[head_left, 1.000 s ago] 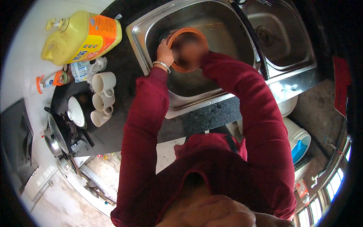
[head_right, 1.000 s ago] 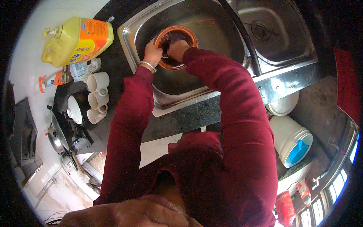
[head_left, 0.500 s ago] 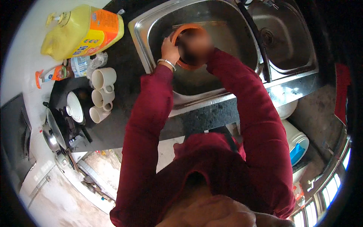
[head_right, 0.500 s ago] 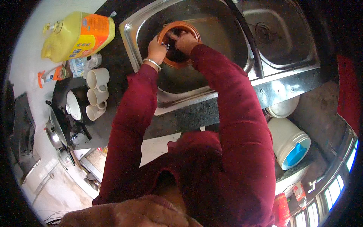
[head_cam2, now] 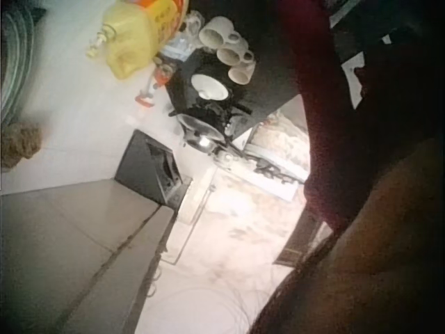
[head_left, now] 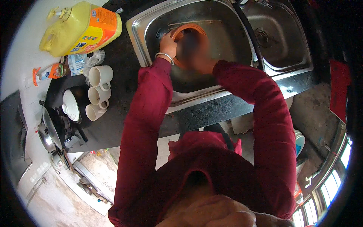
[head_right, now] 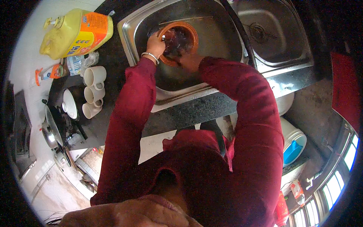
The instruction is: The person washes a black pot in a sink using water and a sponge, moves a plate onto a counter, and then uses a wooden spoon and sponge to wash a ceramic pot.
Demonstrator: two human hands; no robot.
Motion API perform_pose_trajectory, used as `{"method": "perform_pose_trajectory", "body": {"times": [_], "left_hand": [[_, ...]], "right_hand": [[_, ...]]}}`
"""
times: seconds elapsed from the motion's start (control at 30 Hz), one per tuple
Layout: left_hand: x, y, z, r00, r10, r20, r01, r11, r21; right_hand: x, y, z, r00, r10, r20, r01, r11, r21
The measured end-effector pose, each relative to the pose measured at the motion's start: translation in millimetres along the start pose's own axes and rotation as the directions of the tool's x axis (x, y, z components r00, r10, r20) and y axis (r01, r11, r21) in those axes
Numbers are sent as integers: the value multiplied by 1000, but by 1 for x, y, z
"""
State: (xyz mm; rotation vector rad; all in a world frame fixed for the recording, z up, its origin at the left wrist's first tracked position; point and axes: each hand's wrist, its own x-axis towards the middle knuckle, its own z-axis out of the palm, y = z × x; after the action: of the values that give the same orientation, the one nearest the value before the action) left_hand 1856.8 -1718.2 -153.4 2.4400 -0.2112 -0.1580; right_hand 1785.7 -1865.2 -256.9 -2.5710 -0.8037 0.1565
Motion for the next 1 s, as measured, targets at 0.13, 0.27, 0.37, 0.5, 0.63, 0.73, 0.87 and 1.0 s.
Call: {"method": "perform_pose_trajectory", "body": {"times": [0.13, 0.27, 0.37, 0.5, 0.63, 0.73, 0.87, 1.0], "left_hand": [[3, -14, 3, 999, -35, 18, 36, 999, -34], [3, 17, -1, 1000, 3, 20, -4, 1000, 14], [7, 6, 8, 999, 46, -26, -45, 999, 11], [9, -1, 9, 1000, -13, 7, 13, 1000, -15], [13, 5, 8, 999, -7, 54, 5, 999, 35], [16, -3, 15, 992, -99, 77, 108, 988, -113], [11, -31, 28, 990, -130, 60, 143, 897, -419], [-16, 4, 19, 997, -6, -72, 3, 999, -43]], "right_hand": [[5, 33, -33, 981, -183, 70, 187, 767, -614], [-16, 8, -49, 996, -29, 86, 76, 786, -614], [13, -46, -49, 870, 173, 462, -232, 970, 72], [16, -51, -31, 972, 148, 184, -228, 783, 578], [-15, -15, -37, 991, -120, -63, 89, 926, -366], [-14, -5, -32, 990, -100, -100, 44, 888, -458], [-6, -32, -67, 988, 55, 146, -38, 993, -114], [17, -55, -73, 948, 301, 99, -304, 771, 560]]}}
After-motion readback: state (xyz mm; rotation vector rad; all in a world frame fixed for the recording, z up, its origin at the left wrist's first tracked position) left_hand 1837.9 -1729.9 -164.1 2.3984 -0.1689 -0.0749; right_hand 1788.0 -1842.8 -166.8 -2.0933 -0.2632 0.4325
